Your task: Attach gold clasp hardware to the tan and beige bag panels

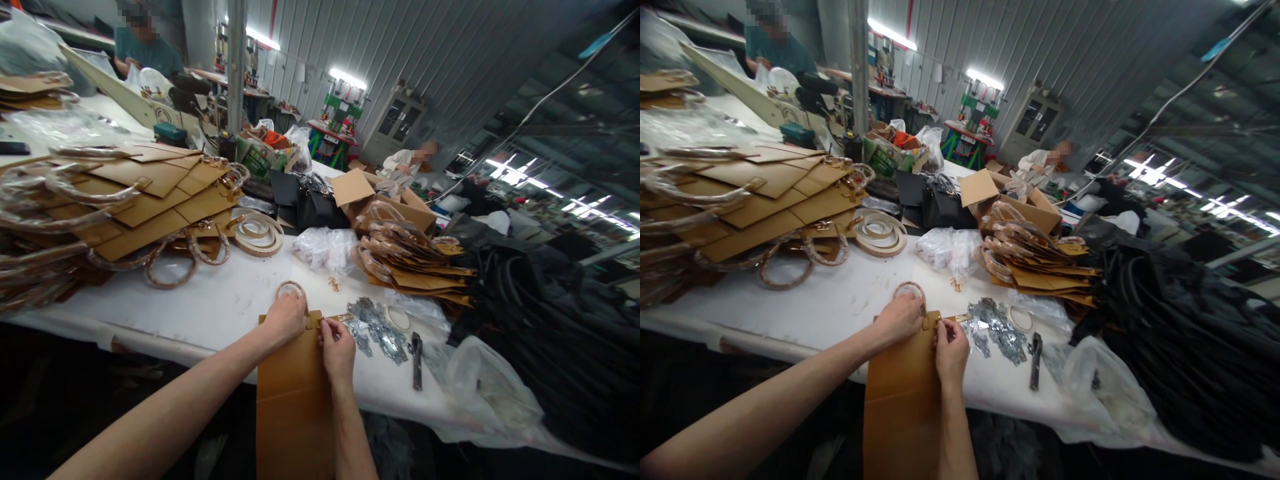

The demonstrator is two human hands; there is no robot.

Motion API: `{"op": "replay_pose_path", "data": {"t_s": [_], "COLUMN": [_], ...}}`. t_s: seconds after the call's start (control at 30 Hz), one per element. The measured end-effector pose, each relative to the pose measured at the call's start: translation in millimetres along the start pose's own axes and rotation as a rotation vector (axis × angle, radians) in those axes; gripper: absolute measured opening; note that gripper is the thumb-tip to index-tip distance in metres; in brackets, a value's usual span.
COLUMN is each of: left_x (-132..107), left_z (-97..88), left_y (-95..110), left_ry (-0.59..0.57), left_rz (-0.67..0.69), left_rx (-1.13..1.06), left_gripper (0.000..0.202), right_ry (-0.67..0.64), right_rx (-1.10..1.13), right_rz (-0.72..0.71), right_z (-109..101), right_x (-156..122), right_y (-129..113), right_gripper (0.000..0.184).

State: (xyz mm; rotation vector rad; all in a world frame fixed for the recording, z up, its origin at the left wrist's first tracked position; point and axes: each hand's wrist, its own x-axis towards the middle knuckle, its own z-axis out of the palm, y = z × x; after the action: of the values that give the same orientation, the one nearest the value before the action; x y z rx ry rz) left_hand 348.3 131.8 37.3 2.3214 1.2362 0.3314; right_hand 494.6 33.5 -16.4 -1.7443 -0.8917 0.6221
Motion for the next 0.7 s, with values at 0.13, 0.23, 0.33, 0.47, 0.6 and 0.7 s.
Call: {"op": "replay_pose_path", "data": {"t_s": [0.13,0.23,0.33,0.47,0.6,0.7], "left_x": [10.5,19.2,24.5,24.5,22.8,22.5], "left_z": [0.7,-0.4,0.8,5.5,9.3,11.0], "left_y": [9.0,11.3,10.0,1.5,-8.0,-10.6], "left_ry": [-0.047,-0.1,-0.133,-0.134,-0.133,-0.126], "left_rz": [-0.089,-0.164,-0.208,-0.219,-0.207,-0.218], "left_rx": [0.032,0.016,-0.002,-0.025,-0.053,-0.065], "left_gripper": [0.032,0.039,0.049,0.051,0.05,0.048], "right_ry": [0.007,0.026,0.052,0.078,0.087,0.093], "right_rx": [-0.045,-0.083,-0.091,-0.141,-0.223,-0.262], "right_rz": [-0.06,-0.124,-0.197,-0.276,-0.336,-0.359], "right_z": [0.4,0.6,0.0,-0.2,2.1,4.1], "right_x": [-2.3,-3.5,-4.2,-6.2,-9.1,-10.8], "right_y": [3.7,6.3,7.6,5.1,0.2,-1.1], "right_gripper": [0.045,0.047,0.047,0.042,0.04,0.039]}}
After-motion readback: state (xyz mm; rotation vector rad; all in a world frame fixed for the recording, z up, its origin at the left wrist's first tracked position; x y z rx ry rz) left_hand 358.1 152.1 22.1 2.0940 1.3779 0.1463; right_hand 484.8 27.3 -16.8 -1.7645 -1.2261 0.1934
